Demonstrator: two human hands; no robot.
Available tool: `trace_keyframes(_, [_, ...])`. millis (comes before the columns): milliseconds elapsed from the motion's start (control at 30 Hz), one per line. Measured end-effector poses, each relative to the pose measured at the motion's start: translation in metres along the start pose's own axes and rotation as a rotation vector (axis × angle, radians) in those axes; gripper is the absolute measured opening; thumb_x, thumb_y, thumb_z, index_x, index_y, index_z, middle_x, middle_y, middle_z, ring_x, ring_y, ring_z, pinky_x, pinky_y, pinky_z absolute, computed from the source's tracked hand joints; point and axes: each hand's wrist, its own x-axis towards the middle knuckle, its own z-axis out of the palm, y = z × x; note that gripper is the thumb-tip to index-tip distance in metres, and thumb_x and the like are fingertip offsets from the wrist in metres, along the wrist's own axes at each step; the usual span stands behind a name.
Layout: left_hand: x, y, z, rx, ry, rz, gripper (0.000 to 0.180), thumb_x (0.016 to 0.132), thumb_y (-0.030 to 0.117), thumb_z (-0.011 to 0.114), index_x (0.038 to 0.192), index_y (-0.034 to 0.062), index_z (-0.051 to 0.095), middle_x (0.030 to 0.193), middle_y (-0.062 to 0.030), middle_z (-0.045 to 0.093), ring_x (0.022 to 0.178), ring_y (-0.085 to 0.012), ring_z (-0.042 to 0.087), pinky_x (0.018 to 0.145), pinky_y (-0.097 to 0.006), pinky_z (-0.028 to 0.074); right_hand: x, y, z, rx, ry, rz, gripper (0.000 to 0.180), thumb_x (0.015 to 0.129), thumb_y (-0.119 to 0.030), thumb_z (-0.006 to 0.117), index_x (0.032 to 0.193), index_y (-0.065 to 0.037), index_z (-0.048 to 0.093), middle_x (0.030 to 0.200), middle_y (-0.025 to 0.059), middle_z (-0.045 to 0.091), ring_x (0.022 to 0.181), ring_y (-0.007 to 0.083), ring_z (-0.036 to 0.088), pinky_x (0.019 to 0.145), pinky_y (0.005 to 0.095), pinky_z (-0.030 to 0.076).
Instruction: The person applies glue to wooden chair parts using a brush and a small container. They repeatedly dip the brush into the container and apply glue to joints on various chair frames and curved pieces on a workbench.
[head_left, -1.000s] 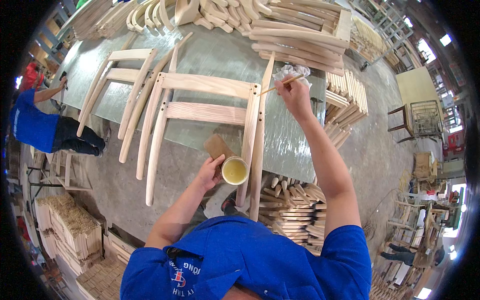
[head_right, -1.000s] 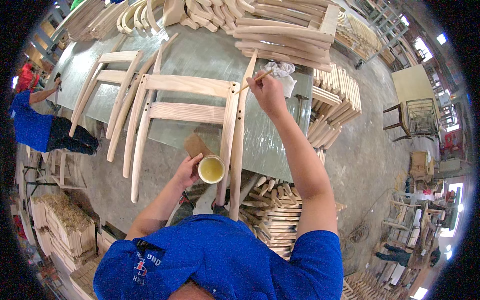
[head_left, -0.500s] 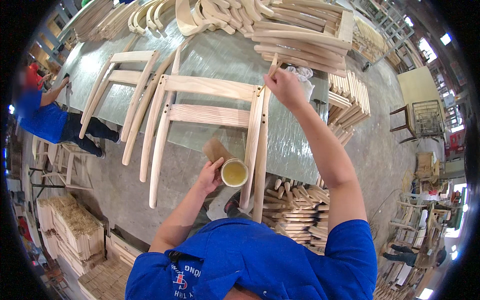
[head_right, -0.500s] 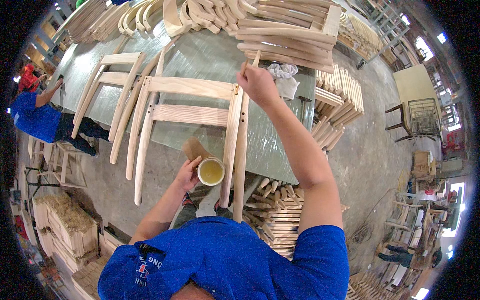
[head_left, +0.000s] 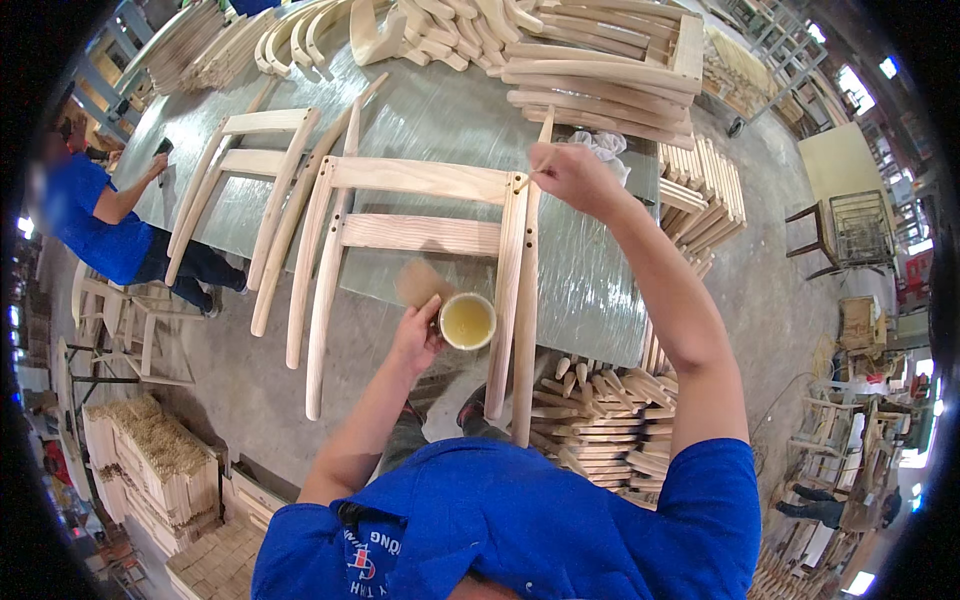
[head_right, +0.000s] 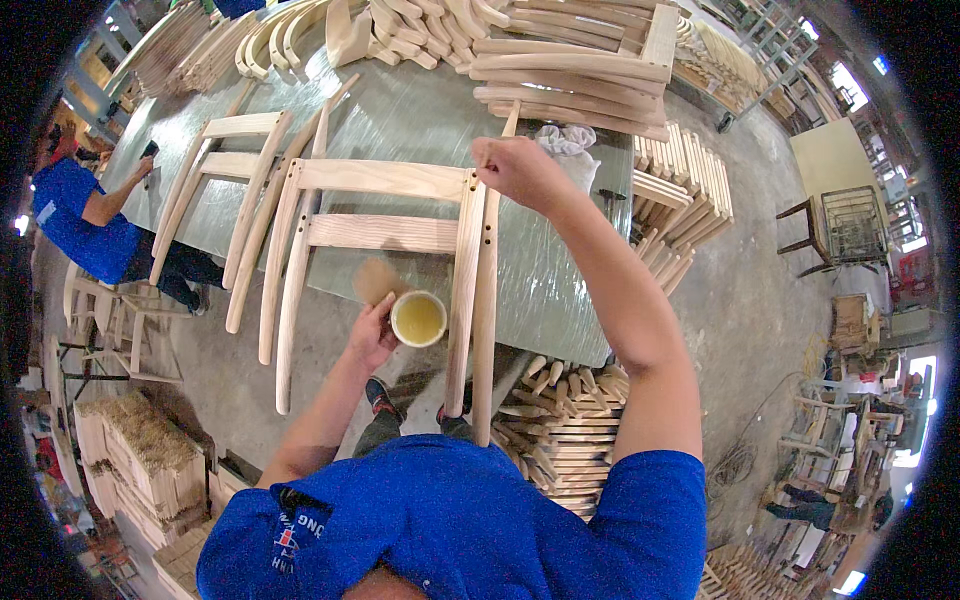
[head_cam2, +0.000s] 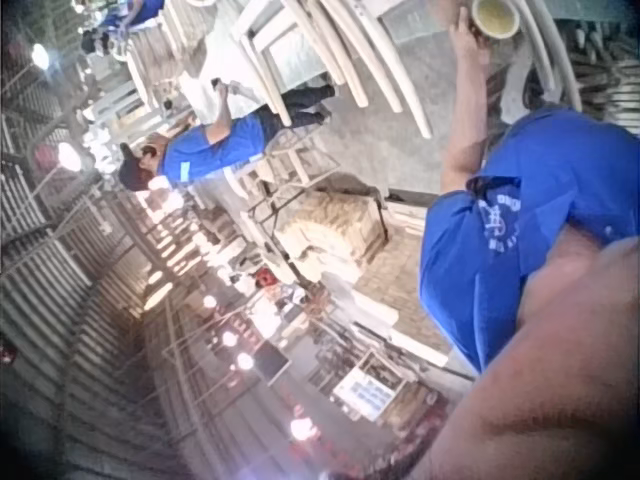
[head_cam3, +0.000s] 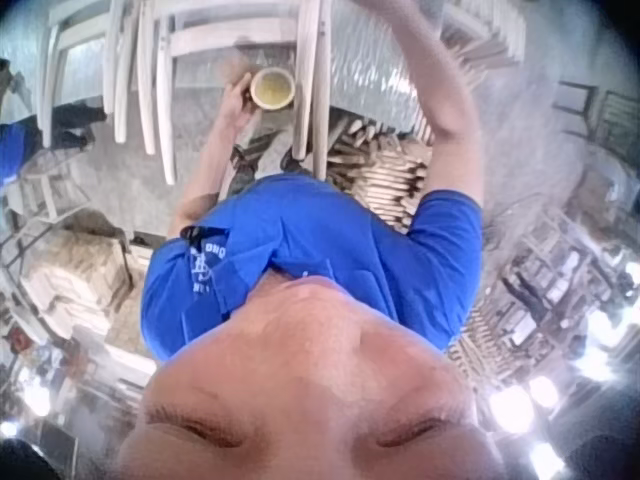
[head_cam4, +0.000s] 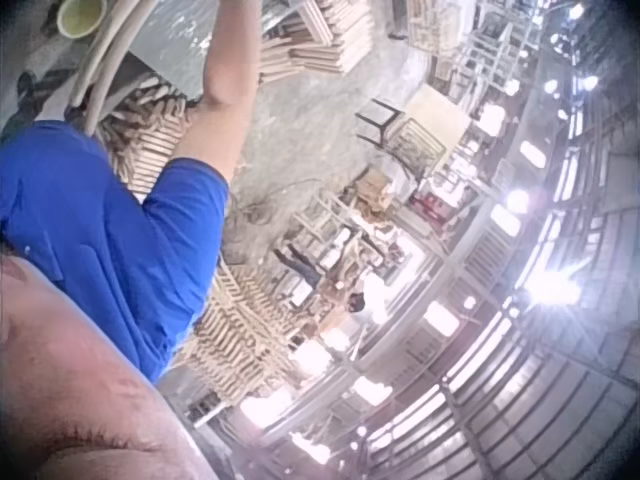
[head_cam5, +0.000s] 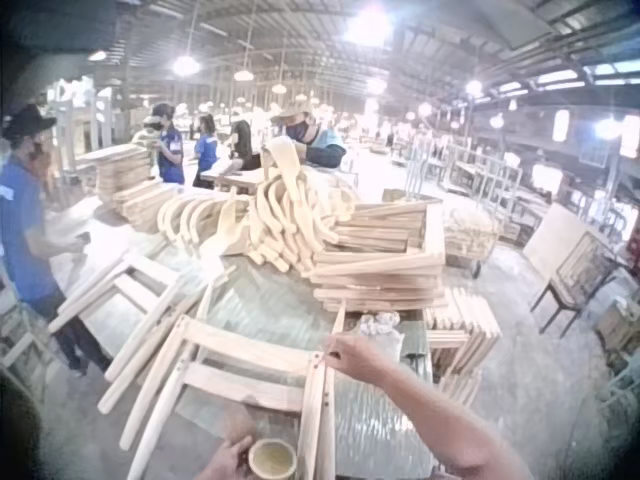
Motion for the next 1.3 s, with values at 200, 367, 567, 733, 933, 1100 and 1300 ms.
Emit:
trace_keyframes(200, [0.020,0.034,0.047,0.024,-0.093,0.150,0.021,0.092,0.021,0.052,0.111,0.0128,0.048,0.097,-0.0023,0.060,0.080,-0.0149,0.061,0.060,-0.033,0.052,-0.073,-0.026,-0.020,0.814,0.491,0.392,0.012,0.087,-0.011,0.059,0.080,-0.002,0.054,0.070,0.0039,0.058,0.060,0.0126,0.056,0.058,0.0251,0.046])
trace_keyframes(367, [0.024,0.032,0.125,0.184,-0.266,0.187,0.021,0.094,0.018,0.048,0.113,0.0117,0.048,0.101,-0.0020,0.060,0.081,-0.0133,0.060,0.063,-0.032,0.052,-0.162,-0.033,-0.005,1.178,0.949,0.678,0.017,0.085,-0.014,0.064,0.076,-0.003,0.054,0.063,0.0054,0.057,0.052,0.0108,0.052,0.047,0.0255,0.045])
trace_keyframes(567, [0.034,0.013,0.183,0.535,-0.366,0.140,0.021,0.092,0.025,0.052,0.107,0.0105,0.052,0.089,-0.0012,0.062,0.073,-0.0122,0.061,0.059,-0.031,0.053,-0.187,-0.014,-0.032,0.919,0.764,0.586,0.015,0.084,-0.012,0.065,0.078,0.000,0.057,0.066,0.0051,0.059,0.059,0.0107,0.056,0.052,0.0232,0.047])
trace_keyframes(733, [0.046,0.017,0.199,0.761,-0.500,-0.024,0.017,0.090,0.024,0.055,0.098,0.0100,0.051,0.088,-0.0024,0.060,0.072,-0.0126,0.061,0.058,-0.028,0.051,-0.201,-0.013,-0.082,0.409,0.311,0.293,0.007,0.081,-0.006,0.066,0.083,-0.001,0.062,0.072,0.0044,0.061,0.067,0.0139,0.059,0.059,0.0263,0.048])
trace_keyframes(933, [0.056,0.023,0.211,0.819,-0.577,-0.091,0.017,0.090,0.024,0.056,0.099,0.0113,0.051,0.087,-0.0007,0.060,0.070,-0.0114,0.059,0.058,-0.028,0.051,-0.215,-0.038,-0.112,0.251,0.024,0.168,0.010,0.075,0.000,0.064,0.084,-0.002,0.061,0.075,0.0088,0.062,0.067,0.0189,0.060,0.062,0.0304,0.049])
trace_keyframes(1100, [0.062,0.031,0.212,0.890,-0.727,-0.161,0.018,0.090,0.024,0.055,0.101,0.0100,0.052,0.087,-0.0023,0.062,0.071,-0.0124,0.062,0.060,-0.029,0.054,-0.211,-0.072,-0.112,0.252,0.082,0.278,0.011,0.081,-0.010,0.064,0.081,0.000,0.061,0.063,0.0096,0.058,0.057,0.0211,0.057,0.054,0.0318,0.045])
trace_keyframes(1300, [0.065,0.058,0.203,0.877,-0.861,-0.201,0.025,0.088,0.023,0.057,0.106,0.0063,0.054,0.089,-0.0045,0.064,0.069,-0.0134,0.064,0.059,-0.029,0.056,-0.187,-0.114,-0.112,0.169,0.087,0.510,0.014,0.080,-0.013,0.064,0.079,-0.001,0.058,0.060,0.0108,0.055,0.054,0.0212,0.054,0.052,0.0329,0.043])
